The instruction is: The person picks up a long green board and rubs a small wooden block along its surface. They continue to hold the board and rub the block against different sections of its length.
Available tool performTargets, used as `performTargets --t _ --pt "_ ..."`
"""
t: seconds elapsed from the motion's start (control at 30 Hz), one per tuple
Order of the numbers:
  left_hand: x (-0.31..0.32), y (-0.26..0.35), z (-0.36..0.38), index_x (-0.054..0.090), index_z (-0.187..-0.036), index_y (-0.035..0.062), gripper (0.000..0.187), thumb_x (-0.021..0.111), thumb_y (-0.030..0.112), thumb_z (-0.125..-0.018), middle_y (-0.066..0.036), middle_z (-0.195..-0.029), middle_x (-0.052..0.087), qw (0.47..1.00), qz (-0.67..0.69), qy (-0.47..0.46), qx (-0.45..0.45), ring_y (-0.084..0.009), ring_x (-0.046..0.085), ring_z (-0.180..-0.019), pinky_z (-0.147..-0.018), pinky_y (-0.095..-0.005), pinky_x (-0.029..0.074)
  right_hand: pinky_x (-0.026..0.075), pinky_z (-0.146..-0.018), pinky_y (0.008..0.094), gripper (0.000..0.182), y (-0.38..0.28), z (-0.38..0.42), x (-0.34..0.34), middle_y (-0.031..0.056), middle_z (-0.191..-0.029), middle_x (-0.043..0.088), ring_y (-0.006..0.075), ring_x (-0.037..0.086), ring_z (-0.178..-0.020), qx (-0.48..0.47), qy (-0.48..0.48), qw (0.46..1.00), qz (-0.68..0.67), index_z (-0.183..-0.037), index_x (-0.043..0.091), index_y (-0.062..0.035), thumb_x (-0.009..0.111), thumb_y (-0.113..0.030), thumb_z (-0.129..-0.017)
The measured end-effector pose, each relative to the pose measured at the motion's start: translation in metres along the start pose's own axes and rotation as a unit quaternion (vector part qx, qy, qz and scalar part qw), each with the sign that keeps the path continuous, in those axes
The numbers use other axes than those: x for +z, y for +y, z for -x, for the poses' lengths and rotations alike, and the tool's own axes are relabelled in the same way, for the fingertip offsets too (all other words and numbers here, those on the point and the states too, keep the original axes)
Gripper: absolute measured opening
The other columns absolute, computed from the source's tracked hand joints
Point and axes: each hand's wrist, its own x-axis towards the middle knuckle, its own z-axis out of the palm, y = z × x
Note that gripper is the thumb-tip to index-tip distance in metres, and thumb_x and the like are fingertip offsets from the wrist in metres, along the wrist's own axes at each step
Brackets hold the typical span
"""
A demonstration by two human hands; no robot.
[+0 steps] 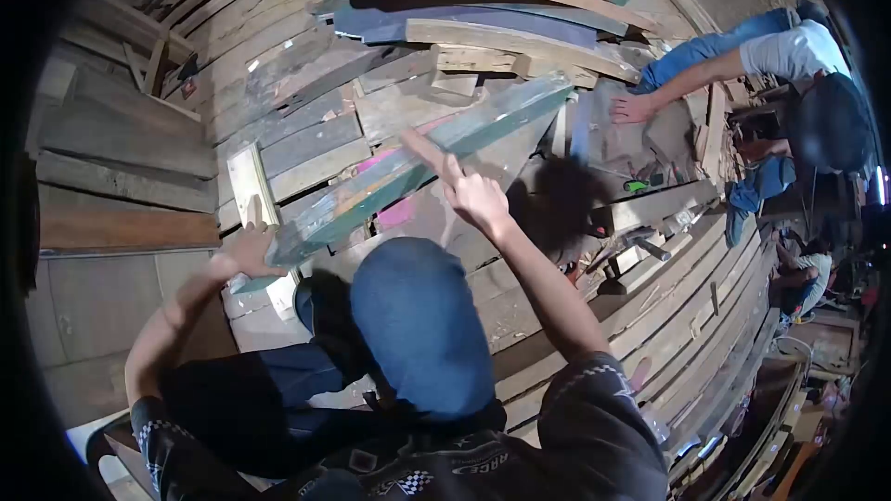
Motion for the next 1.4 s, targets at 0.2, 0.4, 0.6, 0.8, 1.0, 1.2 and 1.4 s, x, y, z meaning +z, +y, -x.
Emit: performTargets --t 0.2,0.4,0.6,0.8,1.0,1.2,1.4 --pt "0.044 0.001 0.032 0.031 -0.142 -0.0028 0.097 0.074 0.049 -0.073 -0.022 -0.133 0.042 0.991 0.045 0.088 -0.094 -0.0412 0.044 -0.119 -0.102 -0.0499 0.039 0.053 -0.067 0.0554 0.055 0.034 -0.018 -0.018 0.0289 -0.09 0.066 0.0452 0.067 -0.077 0.222 0.08 0.972 -0.01 -0.138 0.042 -0.0046 0.051 -0.033 -0.092" --pt "0.07 -0.013 0.036 0.036 -0.137 0.0008 0.083 0.074 0.042 -0.076 -0.02 -0.13 0.044 0.988 0.065 0.096 -0.106 -0.041 0.044 -0.121 -0.103 -0.0521 0.036 0.054 -0.068 0.0552 0.051 0.043 -0.003 0.009 0.025 -0.079 0.067 0.046 0.066 -0.073 0.002 -0.032 0.997 0.067 -0.138 0.044 -0.0122 0.051 -0.035 -0.094" --pt "0.075 -0.017 0.035 0.039 -0.134 0.003 0.072 0.07 0.04 -0.08 -0.023 -0.125 0.05 0.981 0.114 0.105 -0.118 -0.0438 0.048 -0.12 -0.102 -0.053 0.037 0.054 -0.063 0.0547 0.048 0.021 0.01 0.02 0.0258 -0.092 0.066 0.0459 0.065 -0.073 -0.049 0.091 0.994 0.047 -0.135 0.04 -0.0068 0.052 -0.031 -0.095" --pt "0.077 -0.02 0.036 0.036 -0.133 0.0002 0.069 0.071 0.032 -0.083 -0.024 -0.127 0.049 0.967 0.201 0.112 -0.107 -0.044 0.049 -0.12 -0.103 -0.0514 0.038 0.051 -0.063 0.0577 0.044 0.045 -0.009 -0.01 0.0291 -0.085 0.066 0.0488 0.064 -0.073 0.17 0.084 0.98 0.061 -0.133 0.036 -0.0078 0.049 -0.028 -0.096" --pt "0.07 -0.011 0.043 0.038 -0.126 -0.0022 0.067 0.072 0.032 -0.081 -0.026 -0.13 0.048 0.973 0.195 0.064 -0.104 -0.0459 0.049 -0.119 -0.103 -0.0501 0.04 0.051 -0.073 0.0543 0.051 0.038 0.0 -0.023 0.0298 -0.094 0.065 0.0488 0.063 -0.083 0.049 0.007 0.998 0.025 -0.139 0.043 -0.0121 0.058 -0.024 -0.092" --pt "0.088 -0.015 0.046 0.031 -0.135 -0.0054 0.078 0.069 0.037 -0.084 -0.029 -0.135 0.043 0.984 0.134 0.043 -0.112 -0.0457 0.048 -0.12 -0.102 -0.0484 0.044 0.052 -0.071 0.0536 0.051 0.065 -0.024 -0.044 0.0278 -0.097 0.065 0.0462 0.065 -0.082 -0.105 -0.045 0.993 -0.002 -0.137 0.041 -0.0044 0.057 -0.021 -0.091" --pt "0.096 -0.046 0.043 0.02 -0.144 -0.0064 0.088 0.07 0.032 -0.083 -0.03 -0.138 0.042 0.981 0.122 0.041 -0.145 -0.0457 0.045 -0.125 -0.105 -0.0475 0.041 0.051 -0.075 0.0539 0.046 0.053 -0.085 -0.131 0.0314 -0.087 0.064 0.048 0.063 -0.084 -0.115 -0.1 0.982 0.112 -0.126 0.049 -0.0001 0.058 -0.025 -0.089"
